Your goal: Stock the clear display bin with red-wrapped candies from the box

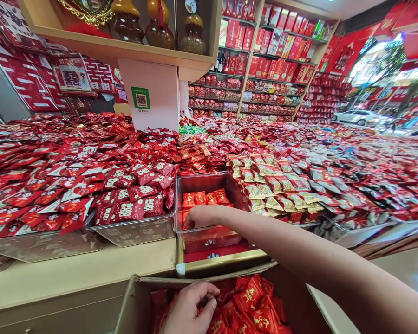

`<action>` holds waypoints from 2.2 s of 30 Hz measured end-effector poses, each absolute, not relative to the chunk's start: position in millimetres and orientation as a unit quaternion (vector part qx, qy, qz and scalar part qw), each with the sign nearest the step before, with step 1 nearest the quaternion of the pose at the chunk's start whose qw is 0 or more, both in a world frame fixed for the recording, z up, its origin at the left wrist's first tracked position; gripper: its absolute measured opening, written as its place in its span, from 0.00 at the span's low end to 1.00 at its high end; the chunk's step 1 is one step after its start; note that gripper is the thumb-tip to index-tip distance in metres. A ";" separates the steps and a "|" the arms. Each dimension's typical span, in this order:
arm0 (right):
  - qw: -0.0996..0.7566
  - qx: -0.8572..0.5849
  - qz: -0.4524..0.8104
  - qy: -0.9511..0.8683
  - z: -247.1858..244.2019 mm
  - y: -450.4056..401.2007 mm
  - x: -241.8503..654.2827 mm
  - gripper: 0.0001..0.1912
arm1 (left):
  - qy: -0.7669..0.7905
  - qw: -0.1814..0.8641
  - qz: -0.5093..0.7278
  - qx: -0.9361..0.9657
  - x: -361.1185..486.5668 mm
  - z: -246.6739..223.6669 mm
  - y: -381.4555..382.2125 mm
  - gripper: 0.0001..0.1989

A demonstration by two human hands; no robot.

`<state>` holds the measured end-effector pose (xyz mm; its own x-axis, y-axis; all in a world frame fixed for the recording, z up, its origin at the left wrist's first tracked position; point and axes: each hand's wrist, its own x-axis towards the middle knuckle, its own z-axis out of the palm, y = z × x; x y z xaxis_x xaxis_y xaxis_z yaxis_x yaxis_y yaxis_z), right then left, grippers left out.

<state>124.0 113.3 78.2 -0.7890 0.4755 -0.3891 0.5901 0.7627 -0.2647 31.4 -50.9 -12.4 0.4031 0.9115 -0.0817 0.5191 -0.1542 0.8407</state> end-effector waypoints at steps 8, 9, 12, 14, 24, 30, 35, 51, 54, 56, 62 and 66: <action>0.153 0.285 -0.210 0.923 76.6 115.4 121.9 0.17 | 0.494 0.421 0.231 0.725 30.9 -13.1 -50.3 0.09; 0.149 0.287 -0.209 0.923 76.9 115.2 122.5 0.16 | 0.493 0.422 0.231 0.725 31.0 -12.9 -50.3 0.09; 0.130 0.298 -0.187 0.927 79.3 114.4 124.6 0.14 | 0.494 0.425 0.229 0.723 31.4 -11.5 -50.4 0.09; 0.124 0.290 -0.167 0.934 81.5 114.3 125.7 0.12 | 0.498 0.423 0.226 0.723 31.7 -10.1 -50.6 0.09; 0.097 0.214 -0.218 0.947 74.3 119.1 126.1 0.12 | 0.502 0.426 0.225 0.718 32.2 -6.3 -50.9 0.09; 0.107 0.253 -0.262 0.925 82.0 118.9 126.0 0.14 | 0.502 0.428 0.224 0.717 31.4 -5.8 -51.6 0.10; 0.094 0.316 -0.216 0.919 87.3 112.4 129.1 0.15 | 0.504 0.423 0.223 0.720 31.0 -6.4 -52.3 0.09; 0.132 0.241 -0.133 0.952 91.7 109.0 123.3 0.12 | 0.506 0.411 0.227 0.724 31.3 -10.7 -52.0 0.09; 0.120 0.243 -0.110 0.956 90.1 109.6 121.8 0.12 | 0.509 0.409 0.229 0.722 31.1 -11.4 -51.7 0.09; 0.114 0.232 -0.117 0.959 86.8 111.8 121.8 0.12 | 0.504 0.414 0.234 0.722 31.0 -12.2 -51.4 0.09; 0.130 0.209 -0.189 0.951 82.4 116.8 123.8 0.15 | 0.497 0.413 0.249 0.722 31.0 -16.5 -52.4 0.08; 0.145 0.235 -0.233 0.932 87.7 115.9 126.3 0.16 | 0.496 0.411 0.247 0.724 31.1 -16.2 -52.3 0.08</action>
<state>126.3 115.9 87.7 -0.8472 0.3715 -0.3796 0.5063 0.7810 -0.3655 31.1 -52.3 -16.2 0.3856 0.9213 -0.0508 0.5150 -0.1692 0.8403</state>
